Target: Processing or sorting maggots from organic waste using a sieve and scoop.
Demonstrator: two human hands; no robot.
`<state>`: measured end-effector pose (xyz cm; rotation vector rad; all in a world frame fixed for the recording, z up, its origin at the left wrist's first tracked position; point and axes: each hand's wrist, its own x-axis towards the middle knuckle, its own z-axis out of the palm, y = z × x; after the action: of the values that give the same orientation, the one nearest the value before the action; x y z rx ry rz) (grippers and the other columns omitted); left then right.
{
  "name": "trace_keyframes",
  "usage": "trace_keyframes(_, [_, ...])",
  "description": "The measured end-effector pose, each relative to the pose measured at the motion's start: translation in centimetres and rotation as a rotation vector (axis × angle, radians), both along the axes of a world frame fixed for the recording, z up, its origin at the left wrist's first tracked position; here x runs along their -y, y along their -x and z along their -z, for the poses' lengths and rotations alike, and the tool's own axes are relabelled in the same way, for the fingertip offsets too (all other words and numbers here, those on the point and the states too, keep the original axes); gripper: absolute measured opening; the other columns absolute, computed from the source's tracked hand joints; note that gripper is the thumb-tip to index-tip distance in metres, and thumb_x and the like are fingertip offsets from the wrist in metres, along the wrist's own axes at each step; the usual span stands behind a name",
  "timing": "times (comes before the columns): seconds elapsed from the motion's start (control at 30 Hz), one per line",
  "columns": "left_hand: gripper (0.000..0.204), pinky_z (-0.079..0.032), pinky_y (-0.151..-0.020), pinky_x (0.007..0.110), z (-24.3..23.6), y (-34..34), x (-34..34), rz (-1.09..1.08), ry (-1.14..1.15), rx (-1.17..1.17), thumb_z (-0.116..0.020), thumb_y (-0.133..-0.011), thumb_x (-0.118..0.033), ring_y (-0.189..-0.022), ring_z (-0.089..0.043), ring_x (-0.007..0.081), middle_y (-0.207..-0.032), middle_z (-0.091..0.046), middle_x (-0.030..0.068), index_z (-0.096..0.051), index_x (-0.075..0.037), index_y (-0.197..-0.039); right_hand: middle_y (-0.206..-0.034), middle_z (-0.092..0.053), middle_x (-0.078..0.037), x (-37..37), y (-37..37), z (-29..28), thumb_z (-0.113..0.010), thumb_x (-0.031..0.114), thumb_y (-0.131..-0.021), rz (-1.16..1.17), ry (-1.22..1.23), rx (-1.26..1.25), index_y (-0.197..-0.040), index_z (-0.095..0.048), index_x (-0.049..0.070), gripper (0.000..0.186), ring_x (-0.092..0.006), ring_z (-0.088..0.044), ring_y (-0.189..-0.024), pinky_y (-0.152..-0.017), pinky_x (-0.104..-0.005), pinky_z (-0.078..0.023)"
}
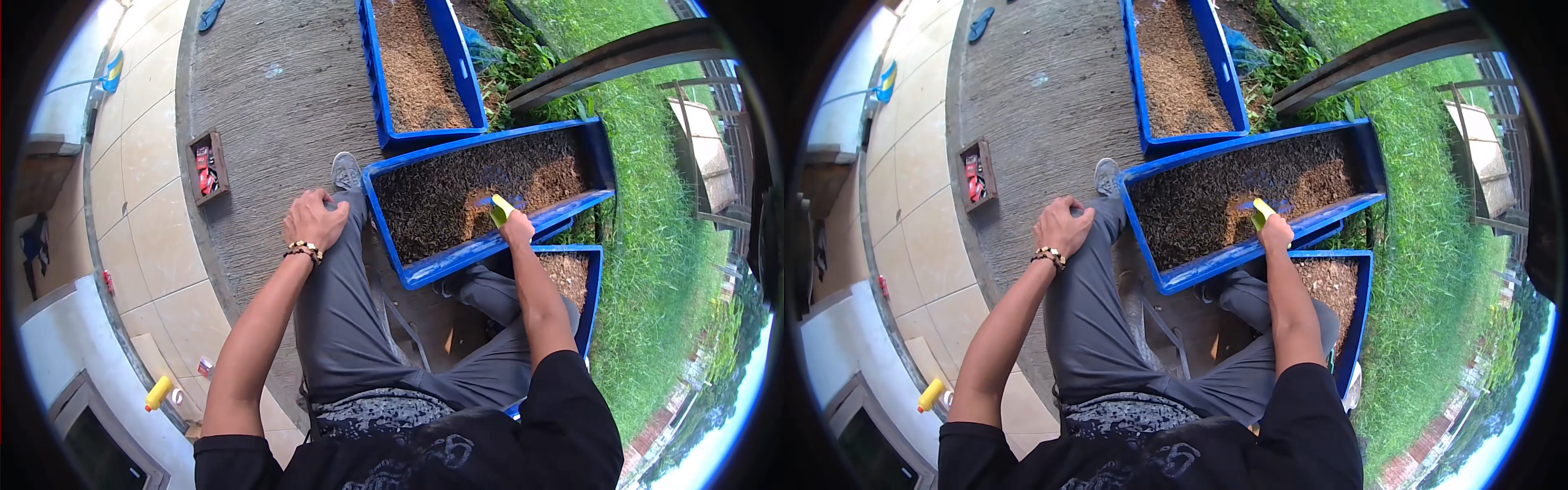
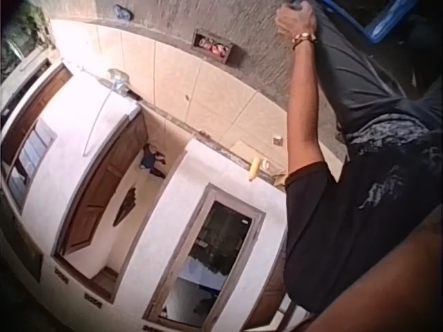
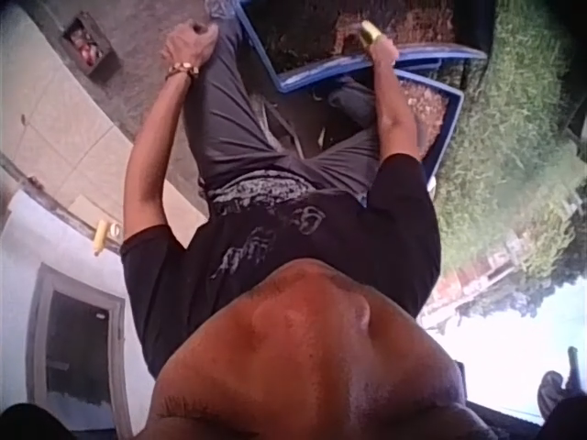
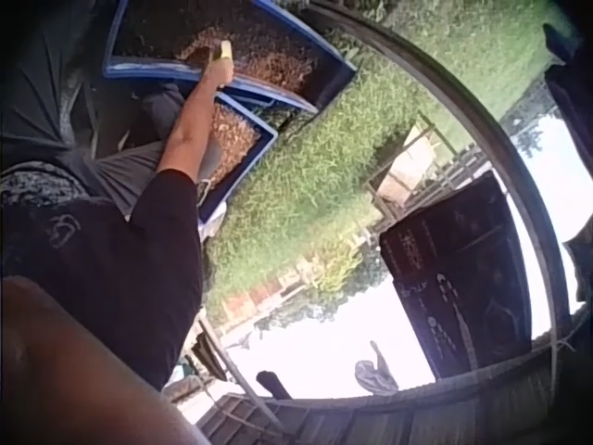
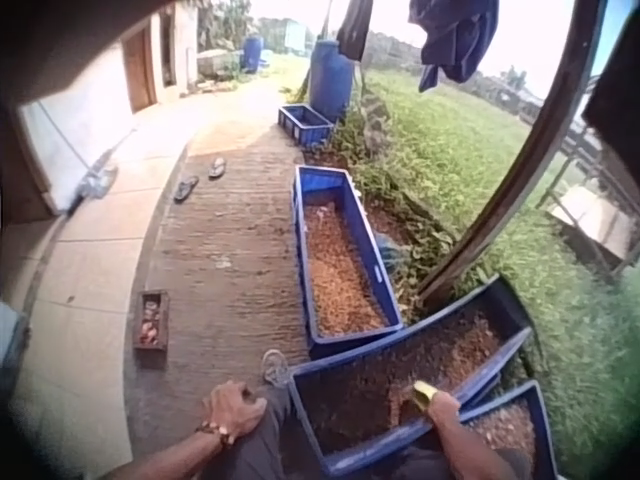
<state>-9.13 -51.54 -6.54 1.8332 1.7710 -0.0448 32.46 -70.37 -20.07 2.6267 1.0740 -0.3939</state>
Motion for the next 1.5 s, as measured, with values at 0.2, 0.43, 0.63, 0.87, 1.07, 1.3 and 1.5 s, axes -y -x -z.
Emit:
trace_keyframes(0.2, [0.040,-0.050,-0.090,0.045,0.2,-0.6,0.0,0.030,-0.018,-0.016,-0.063,-0.077,-0.043,-0.104,-0.064,0.0350,-0.107,-0.069,0.0151,-0.073,-0.009,-0.096,-0.105,-0.072,-0.017,-6.6,7.6,1.7,-0.072,0.025,-0.081,0.033,0.084,-0.217,-0.097,-0.074,0.009,0.023,-0.0336,-0.070,-0.101,-0.086,-0.0460,-0.056])
trace_keyframes(0.43, [0.040,-0.050,-0.091,0.045,0.0,-1.3,0.1,0.026,0.004,-0.031,-0.064,-0.077,-0.043,-0.105,-0.064,0.0351,-0.107,-0.069,0.0160,-0.073,-0.010,-0.097,-0.092,-0.072,-0.023,-6.5,15.9,-2.1,-0.068,0.013,-0.075,-0.246,0.005,-0.322,-0.089,-0.073,0.000,0.020,-0.0380,-0.072,-0.088,-0.080,-0.0455,-0.058])
trace_keyframes(0.63, [0.041,-0.051,-0.090,0.044,-0.2,-0.9,0.2,0.009,0.019,-0.036,-0.064,-0.076,-0.044,-0.104,-0.065,0.0356,-0.106,-0.070,0.0169,-0.074,-0.010,-0.098,-0.097,-0.072,-0.017,-3.3,9.6,-2.6,-0.071,0.033,-0.078,-0.277,0.085,-0.240,-0.102,-0.070,0.010,0.034,-0.0351,-0.070,-0.093,-0.082,-0.0473,-0.056])
trace_keyframes(0.87, [0.043,-0.052,-0.090,0.045,-0.7,-0.5,0.2,-0.024,0.048,-0.028,-0.063,-0.074,-0.043,-0.103,-0.066,0.0360,-0.107,-0.071,0.0167,-0.074,-0.008,-0.098,-0.112,-0.070,-0.020,2.3,3.1,-0.1,-0.064,0.017,-0.083,-0.062,0.244,-0.134,-0.110,-0.065,-0.001,0.033,-0.0356,-0.068,-0.105,-0.087,-0.0449,-0.056])
trace_keyframes(1.07, [0.041,-0.053,-0.089,0.045,-0.4,-0.6,0.4,-0.052,0.058,-0.014,-0.065,-0.073,-0.041,-0.101,-0.067,0.0357,-0.103,-0.072,0.0178,-0.074,-0.009,-0.095,-0.103,-0.070,-0.025,0.2,10.0,1.7,-0.070,0.027,-0.076,-0.298,0.289,-0.413,-0.096,-0.072,0.000,0.034,-0.0375,-0.069,-0.099,-0.089,-0.0459,-0.056])
trace_keyframes(1.3, [0.043,-0.052,-0.088,0.045,-0.3,-0.3,0.2,-0.055,0.049,-0.021,-0.064,-0.074,-0.044,-0.101,-0.067,0.0364,-0.101,-0.072,0.0189,-0.074,-0.009,-0.095,-0.093,-0.069,-0.028,-0.8,14.4,-1.3,-0.063,0.024,-0.073,-0.389,0.180,-0.610,-0.092,-0.071,-0.004,0.035,-0.0421,-0.068,-0.091,-0.082,-0.0472,-0.055])
trace_keyframes(1.5, [0.040,-0.053,-0.089,0.045,-1.1,-0.7,0.3,-0.072,0.072,-0.009,-0.064,-0.073,-0.040,-0.101,-0.067,0.0359,-0.103,-0.072,0.0182,-0.075,-0.008,-0.093,-0.108,-0.070,-0.023,0.9,6.6,-3.2,-0.069,0.026,-0.076,-0.153,0.187,-0.308,-0.104,-0.070,0.003,0.036,-0.0380,-0.068,-0.101,-0.088,-0.0473,-0.054])
